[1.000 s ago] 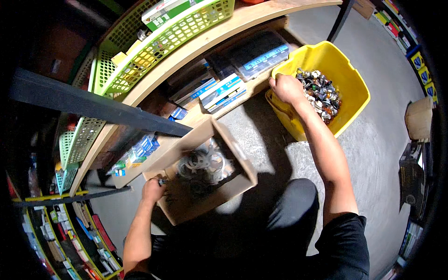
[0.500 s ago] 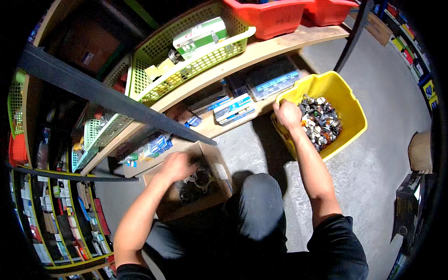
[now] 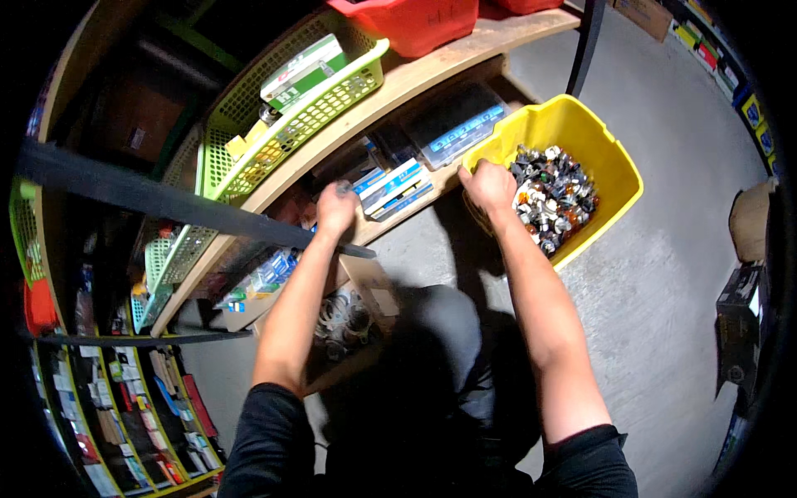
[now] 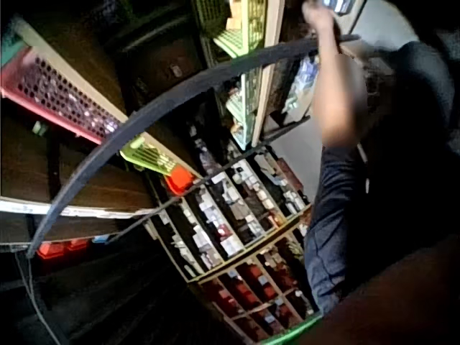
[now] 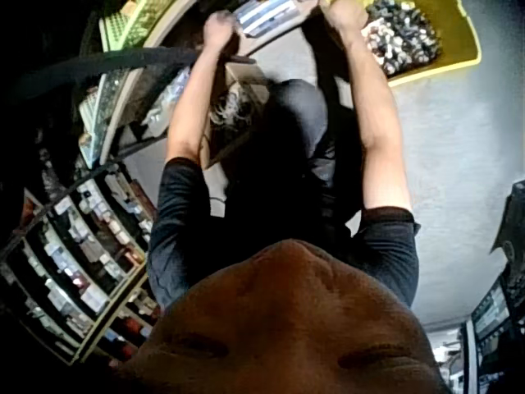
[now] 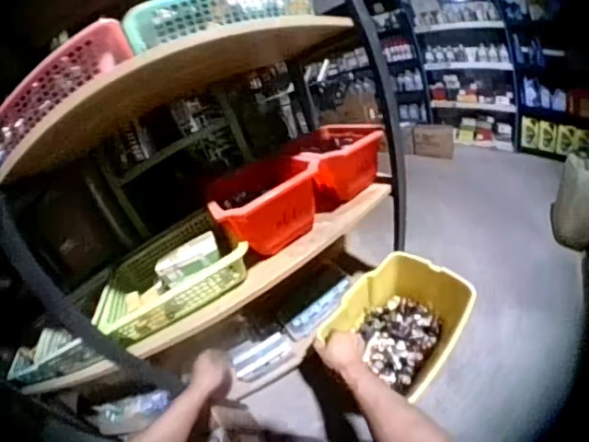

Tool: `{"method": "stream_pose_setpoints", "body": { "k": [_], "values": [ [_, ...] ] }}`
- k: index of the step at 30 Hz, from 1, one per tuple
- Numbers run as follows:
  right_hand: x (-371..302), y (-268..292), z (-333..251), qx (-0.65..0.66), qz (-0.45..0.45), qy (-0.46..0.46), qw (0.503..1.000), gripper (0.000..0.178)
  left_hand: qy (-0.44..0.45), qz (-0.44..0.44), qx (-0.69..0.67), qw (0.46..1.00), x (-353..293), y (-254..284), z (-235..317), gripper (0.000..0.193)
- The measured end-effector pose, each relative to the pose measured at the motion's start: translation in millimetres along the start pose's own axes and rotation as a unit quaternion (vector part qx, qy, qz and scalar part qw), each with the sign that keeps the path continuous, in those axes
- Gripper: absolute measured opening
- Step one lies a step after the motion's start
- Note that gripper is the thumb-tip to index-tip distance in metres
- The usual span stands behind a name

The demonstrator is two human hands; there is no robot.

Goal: The person walks through a parts store, selects small automotive components from a yellow bin, and returns to a garage. They connect a small electrical component to a vehicle's wiring harness near the front bumper, then put on gloves and continue working on the vehicle's front end.

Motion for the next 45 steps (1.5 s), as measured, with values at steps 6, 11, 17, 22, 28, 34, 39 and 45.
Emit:
{"method": "stream_pose_setpoints", "body": {
  "k": [6, 11, 17, 22, 28, 34, 39, 45],
  "values": [
    [2, -5, 8, -0.014, -0.012, -0.021, 1.000, 0.050, 0.322, -0.069, -0.487, 0.809, -31, -48, -57, 0.016],
    [3, -5, 16, -0.035, -0.048, -0.035, 0.998, 0.050, 0.376, -0.104, -0.600, 0.699, -74, -89, -70, 0.014],
    [7, -2, 5, -0.027, -0.042, -0.034, 0.998, 0.048, 0.339, -0.003, -0.496, 0.799, -35, -83, -91, 0.024],
    [0, -6, 5, -0.008, -0.020, -0.017, 1.000, 0.047, 0.322, -0.039, -0.446, 0.835, -15, -109, -98, 0.028],
    [-5, -4, 0, 0.015, -0.007, -0.002, 1.000, 0.044, 0.235, 0.005, -0.329, 0.915, -4, -110, -103, 0.028],
    [-5, -2, 15, 0.005, 0.037, 0.012, 0.999, 0.046, 0.247, 0.032, -0.450, 0.858, -2, -81, -48, 0.037],
    [-4, -6, 12, 0.065, 0.015, -0.016, 0.998, 0.044, 0.388, 0.024, -0.567, 0.727, 34, -70, -79, 0.026],
    [-4, -1, 15, 0.099, 0.009, -0.033, 0.994, 0.044, 0.487, 0.040, -0.522, 0.699, 42, -71, -78, 0.030]
  ]
}}
Point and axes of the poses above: each hand's wrist, its own x-axis towards the middle knuckle, its own y-axis out of the back of the hand, z = x × y, the point moved 6 cm from there along x, towards the middle knuckle, and after that the axes turned 6 degrees about y, right-handed, at the moved point
